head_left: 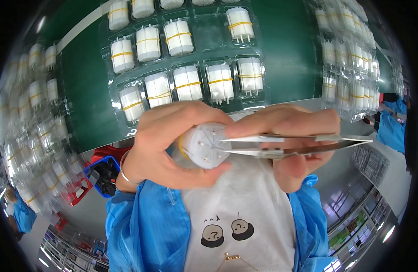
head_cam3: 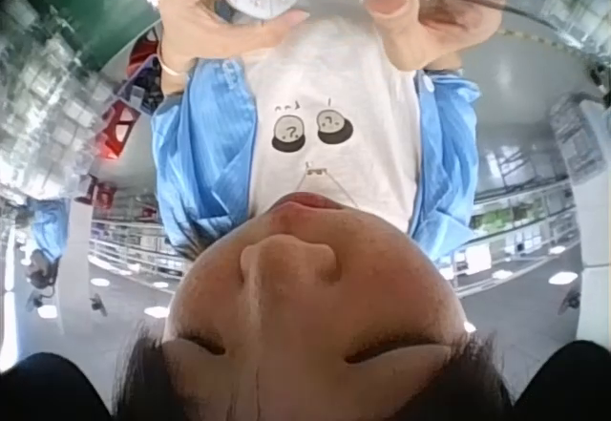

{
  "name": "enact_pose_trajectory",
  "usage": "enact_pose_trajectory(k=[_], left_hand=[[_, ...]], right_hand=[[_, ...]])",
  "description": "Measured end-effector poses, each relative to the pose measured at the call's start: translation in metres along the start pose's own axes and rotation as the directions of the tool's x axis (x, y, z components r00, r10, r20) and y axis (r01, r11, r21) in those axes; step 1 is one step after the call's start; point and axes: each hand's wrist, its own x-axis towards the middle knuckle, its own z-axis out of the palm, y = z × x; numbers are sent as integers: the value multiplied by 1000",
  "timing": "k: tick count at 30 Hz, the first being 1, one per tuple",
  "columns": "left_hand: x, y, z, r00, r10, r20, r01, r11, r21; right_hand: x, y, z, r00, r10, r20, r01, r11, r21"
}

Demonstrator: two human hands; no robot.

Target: The person cleans or inspects small plastic parts by hand using tweezers.

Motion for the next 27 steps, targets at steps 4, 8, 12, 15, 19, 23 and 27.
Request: enact_pose_trajectory(k=[4, 8, 12, 15, 19, 23, 27], left_hand=[[4, -8, -7, 986, 158, 51, -163, 982, 98], [1, -9, 0, 979, 189, -69, -188, 982, 26], [-10, 1, 0, 995, 54, -84, -41, 987, 155], [-1, 1, 0, 994, 104, -33, -95, 973, 211], [1, 0, 2, 983, 177, -43, -160, 952, 260], [0, 2, -1, 994, 108, -3, -103, 957, 273], [0, 0, -2, 996, 80, 27, -85, 949, 304]], right_hand=[[-5, 2, 20, 982, -82, -170, 93, 994, 56], [-1, -6, 27, 958, -96, -269, 112, 993, 46], [-3, -4, 32, 972, 48, -229, -15, 989, 145], [-3, -1, 31, 961, 45, -272, -11, 992, 126], [-5, -3, 33, 955, 44, -293, -20, 996, 85], [-7, -4, 36, 936, 30, -350, -4, 997, 76], [-9, -4, 33, 948, 26, -317, -37, 999, -30]])
